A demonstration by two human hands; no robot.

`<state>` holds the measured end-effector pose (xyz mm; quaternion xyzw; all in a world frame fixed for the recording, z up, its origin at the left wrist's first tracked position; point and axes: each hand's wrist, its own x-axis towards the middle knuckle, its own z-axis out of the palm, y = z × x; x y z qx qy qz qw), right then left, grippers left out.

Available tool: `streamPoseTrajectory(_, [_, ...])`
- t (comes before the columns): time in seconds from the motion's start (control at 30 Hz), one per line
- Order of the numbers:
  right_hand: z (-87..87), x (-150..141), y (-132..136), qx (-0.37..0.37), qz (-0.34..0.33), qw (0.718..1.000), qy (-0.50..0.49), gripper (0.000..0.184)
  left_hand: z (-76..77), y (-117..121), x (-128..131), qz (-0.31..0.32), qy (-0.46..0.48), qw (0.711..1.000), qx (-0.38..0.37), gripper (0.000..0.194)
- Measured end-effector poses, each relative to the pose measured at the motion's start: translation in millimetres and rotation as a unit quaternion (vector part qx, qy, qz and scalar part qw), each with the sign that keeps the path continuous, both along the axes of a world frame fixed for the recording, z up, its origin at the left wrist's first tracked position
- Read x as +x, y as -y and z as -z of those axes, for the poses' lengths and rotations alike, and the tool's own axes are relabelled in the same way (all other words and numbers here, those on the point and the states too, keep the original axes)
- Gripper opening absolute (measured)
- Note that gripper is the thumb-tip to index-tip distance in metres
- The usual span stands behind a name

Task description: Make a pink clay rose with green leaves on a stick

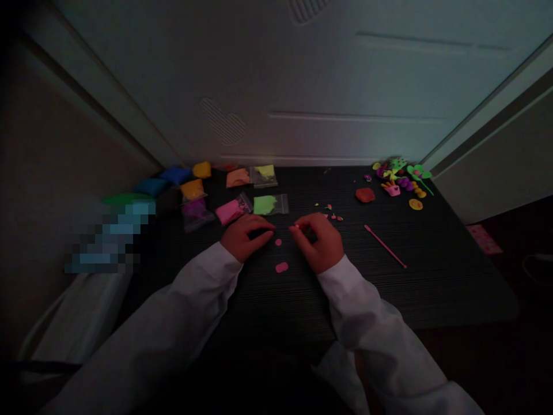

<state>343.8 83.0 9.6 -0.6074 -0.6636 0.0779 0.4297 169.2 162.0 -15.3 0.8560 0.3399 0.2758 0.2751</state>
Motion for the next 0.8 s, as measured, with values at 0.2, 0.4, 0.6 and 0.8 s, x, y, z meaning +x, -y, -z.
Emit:
streamPoseTrajectory(0.2, [-1.1,-0.6,0.1,-0.004,-0.02,1.0,0.001,0.012,1.1,-0.8,0.0,0.006,-0.005,1.0,0.013,0.024])
streamPoseTrajectory(0.4, [-0.8,-0.6,0.8,0.007,0.011,1.0,-0.018,0.007,1.4,-0.1,-0.3,0.001,-0.007,1.0,0.02,0.023])
streamPoseTrajectory(0.6, [-0.3,-0.5,1.7,0.026,0.012,1.0,-0.011,0.016,1.8,-0.2,0.1,0.003,-0.01,1.0,0.026,0.022])
streamPoseTrajectory(0.8, [-1.0,-0.9,1.6,0.023,0.011,1.0,-0.005,0.013,3.1,-0.4,-0.7,0.005,-0.015,0.999,0.029,0.023])
